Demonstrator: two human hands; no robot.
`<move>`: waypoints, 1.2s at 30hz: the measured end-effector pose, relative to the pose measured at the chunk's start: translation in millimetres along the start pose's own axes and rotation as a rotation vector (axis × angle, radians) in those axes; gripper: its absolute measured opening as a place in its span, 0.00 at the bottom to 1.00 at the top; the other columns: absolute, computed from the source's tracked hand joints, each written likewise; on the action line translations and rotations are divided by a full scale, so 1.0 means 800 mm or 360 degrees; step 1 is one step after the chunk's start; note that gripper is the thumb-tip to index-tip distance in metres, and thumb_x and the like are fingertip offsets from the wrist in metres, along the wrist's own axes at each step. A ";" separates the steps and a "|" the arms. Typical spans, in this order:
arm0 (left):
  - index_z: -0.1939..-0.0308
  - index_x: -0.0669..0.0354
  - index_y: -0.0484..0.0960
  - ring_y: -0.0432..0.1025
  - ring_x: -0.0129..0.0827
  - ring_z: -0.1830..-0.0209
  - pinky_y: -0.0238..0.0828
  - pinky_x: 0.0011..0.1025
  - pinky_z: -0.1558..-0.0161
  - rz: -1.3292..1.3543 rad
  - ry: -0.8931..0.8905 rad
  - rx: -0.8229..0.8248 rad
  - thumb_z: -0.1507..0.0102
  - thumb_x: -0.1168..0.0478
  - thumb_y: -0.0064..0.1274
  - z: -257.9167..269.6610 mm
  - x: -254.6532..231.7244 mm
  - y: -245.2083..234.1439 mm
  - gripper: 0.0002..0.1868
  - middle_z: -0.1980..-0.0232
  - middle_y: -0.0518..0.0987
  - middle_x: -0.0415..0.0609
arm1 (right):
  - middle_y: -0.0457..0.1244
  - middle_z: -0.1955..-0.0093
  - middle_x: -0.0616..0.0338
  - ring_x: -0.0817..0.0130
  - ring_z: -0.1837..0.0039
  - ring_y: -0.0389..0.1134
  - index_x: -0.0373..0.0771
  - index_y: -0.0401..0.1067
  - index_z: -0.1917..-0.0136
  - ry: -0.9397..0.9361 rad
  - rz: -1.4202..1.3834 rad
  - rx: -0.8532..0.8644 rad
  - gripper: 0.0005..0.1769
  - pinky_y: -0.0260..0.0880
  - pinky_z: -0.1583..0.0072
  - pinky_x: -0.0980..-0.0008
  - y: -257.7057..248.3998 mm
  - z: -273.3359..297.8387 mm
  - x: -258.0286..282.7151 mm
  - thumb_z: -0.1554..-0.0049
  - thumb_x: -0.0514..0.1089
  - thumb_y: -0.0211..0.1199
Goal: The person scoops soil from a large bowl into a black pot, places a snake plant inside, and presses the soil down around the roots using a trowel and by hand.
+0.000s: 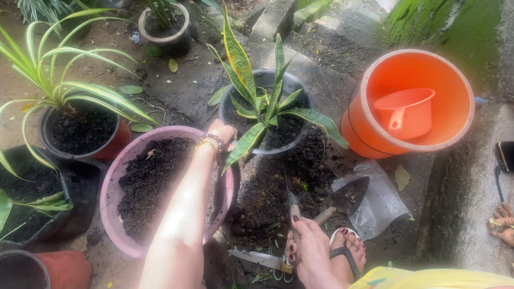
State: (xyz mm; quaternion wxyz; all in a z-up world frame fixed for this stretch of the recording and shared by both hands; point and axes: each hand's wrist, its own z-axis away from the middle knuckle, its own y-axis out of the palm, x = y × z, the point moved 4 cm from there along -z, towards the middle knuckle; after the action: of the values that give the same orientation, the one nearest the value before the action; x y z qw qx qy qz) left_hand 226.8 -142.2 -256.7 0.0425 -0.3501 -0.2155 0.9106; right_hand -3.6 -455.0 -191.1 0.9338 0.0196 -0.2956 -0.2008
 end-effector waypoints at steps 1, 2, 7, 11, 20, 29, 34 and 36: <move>0.62 0.71 0.78 0.74 0.34 0.80 0.67 0.34 0.79 -0.0062 0.0018 0.0043 0.40 0.65 0.55 0.000 -0.003 -0.003 0.09 0.70 0.80 0.57 | 0.62 0.66 0.58 0.72 0.72 0.58 0.37 0.72 0.40 -0.0056 0.0048 0.0008 0.18 0.54 0.71 0.71 -0.001 -0.001 0.002 0.42 0.44 0.62; 0.62 0.72 0.80 0.74 0.33 0.80 0.67 0.33 0.79 -0.0123 0.0036 0.0086 0.39 0.64 0.54 0.000 -0.006 -0.005 0.11 0.71 0.80 0.56 | 0.62 0.66 0.58 0.73 0.71 0.59 0.37 0.72 0.39 -0.0112 0.0096 0.0016 0.19 0.55 0.71 0.71 -0.002 -0.002 0.006 0.43 0.43 0.63; 0.54 0.72 0.77 0.76 0.32 0.80 0.74 0.30 0.79 0.0031 0.0146 0.0104 0.39 0.64 0.56 0.000 0.004 -0.006 0.14 0.70 0.82 0.54 | 0.63 0.63 0.60 0.74 0.70 0.61 0.38 0.71 0.37 -0.0124 0.0184 0.0019 0.22 0.57 0.70 0.74 -0.013 0.012 0.024 0.46 0.39 0.65; 0.48 0.71 0.75 0.77 0.36 0.77 0.76 0.33 0.75 0.0248 0.0043 0.0138 0.39 0.65 0.59 -0.008 0.025 -0.014 0.18 0.67 0.81 0.57 | 0.63 0.64 0.60 0.75 0.71 0.59 0.38 0.71 0.38 -0.0127 0.0193 0.0057 0.22 0.54 0.71 0.75 -0.022 0.039 0.037 0.46 0.39 0.66; 0.56 0.49 0.90 0.79 0.40 0.50 0.75 0.34 0.42 -0.1157 0.0482 -0.0221 0.39 0.58 0.61 0.005 0.022 -0.123 0.09 0.48 0.85 0.48 | 0.72 0.60 0.46 0.73 0.71 0.59 0.37 0.73 0.38 -0.0686 0.0754 -0.0014 0.22 0.54 0.70 0.71 -0.014 0.066 0.081 0.46 0.38 0.66; 0.51 0.48 0.89 0.80 0.43 0.49 0.77 0.39 0.44 -0.1623 0.0452 -0.0187 0.41 0.55 0.66 0.153 -0.040 -0.222 0.14 0.48 0.85 0.51 | 0.70 0.47 0.41 0.43 0.43 0.72 0.42 0.75 0.38 -0.1537 0.2356 -0.0237 0.24 0.69 0.40 0.47 0.042 0.081 0.202 0.48 0.46 0.59; 0.50 0.50 0.88 0.80 0.43 0.50 0.77 0.39 0.46 -0.1879 0.0604 -0.0094 0.40 0.55 0.64 0.213 -0.038 -0.228 0.15 0.50 0.86 0.52 | 0.69 0.45 0.33 0.37 0.39 0.70 0.34 0.78 0.45 -0.1280 0.2716 -0.0269 0.24 0.68 0.37 0.42 0.097 0.055 0.250 0.38 0.56 0.57; 0.47 0.49 0.85 0.80 0.41 0.49 0.77 0.39 0.46 -0.1945 0.0557 -0.0020 0.41 0.52 0.66 0.233 -0.030 -0.218 0.19 0.49 0.85 0.50 | 0.67 0.44 0.30 0.33 0.38 0.68 0.30 0.78 0.47 -0.1268 0.2763 -0.0268 0.28 0.67 0.37 0.40 0.119 0.041 0.262 0.40 0.60 0.61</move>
State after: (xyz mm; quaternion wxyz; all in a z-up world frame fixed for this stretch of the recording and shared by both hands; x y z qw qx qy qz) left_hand 109.9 -57.5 -44.5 0.5870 -0.3079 -0.3717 0.6500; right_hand 168.7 -445.9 -35.5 0.5863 -0.3432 -0.4875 0.5485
